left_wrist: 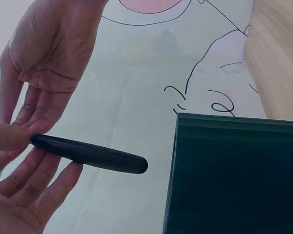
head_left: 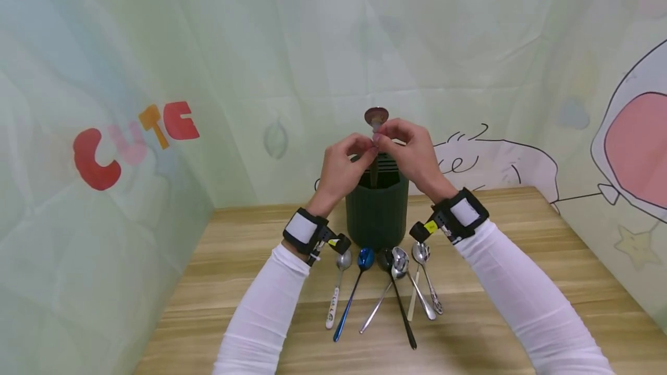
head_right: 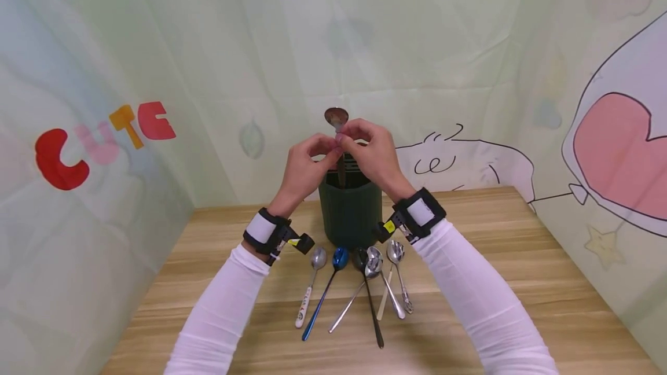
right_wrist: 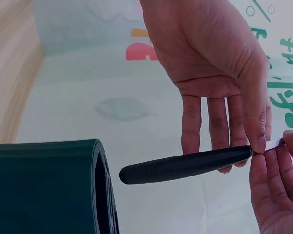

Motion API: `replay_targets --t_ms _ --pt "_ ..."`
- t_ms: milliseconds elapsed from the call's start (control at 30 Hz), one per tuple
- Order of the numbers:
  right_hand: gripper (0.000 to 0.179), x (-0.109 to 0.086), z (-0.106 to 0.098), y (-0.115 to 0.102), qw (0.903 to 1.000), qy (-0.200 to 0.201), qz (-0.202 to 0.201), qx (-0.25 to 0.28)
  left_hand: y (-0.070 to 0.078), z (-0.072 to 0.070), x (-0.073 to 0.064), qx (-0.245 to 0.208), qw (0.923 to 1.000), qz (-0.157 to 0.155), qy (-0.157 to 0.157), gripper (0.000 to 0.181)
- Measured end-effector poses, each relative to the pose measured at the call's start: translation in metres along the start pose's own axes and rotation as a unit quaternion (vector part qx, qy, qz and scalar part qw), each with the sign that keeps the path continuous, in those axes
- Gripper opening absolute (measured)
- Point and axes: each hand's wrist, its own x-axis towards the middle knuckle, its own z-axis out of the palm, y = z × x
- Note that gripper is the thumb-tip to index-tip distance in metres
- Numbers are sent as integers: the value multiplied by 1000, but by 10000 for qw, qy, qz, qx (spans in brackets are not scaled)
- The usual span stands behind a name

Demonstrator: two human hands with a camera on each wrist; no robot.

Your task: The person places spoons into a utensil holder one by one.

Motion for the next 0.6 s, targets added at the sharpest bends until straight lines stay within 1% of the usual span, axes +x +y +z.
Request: replay_targets --t_ms 100,300,433,600 --pt "14 0 0 -10 9999 -16 45 -134 -4 2 2 -27 10000 -42 11 12" --pt "14 0 1 -4 9993 -114 248 -256 -16 7 1 39 9998 -194 -5 13" --pt "12 1 3 10 9991 -115 302 -267 -23 10 -1 68 9996 -261 -1 15" --pt "13 4 6 45 9989 -160 407 -191 -33 14 -6 105 9993 -346 44 13"
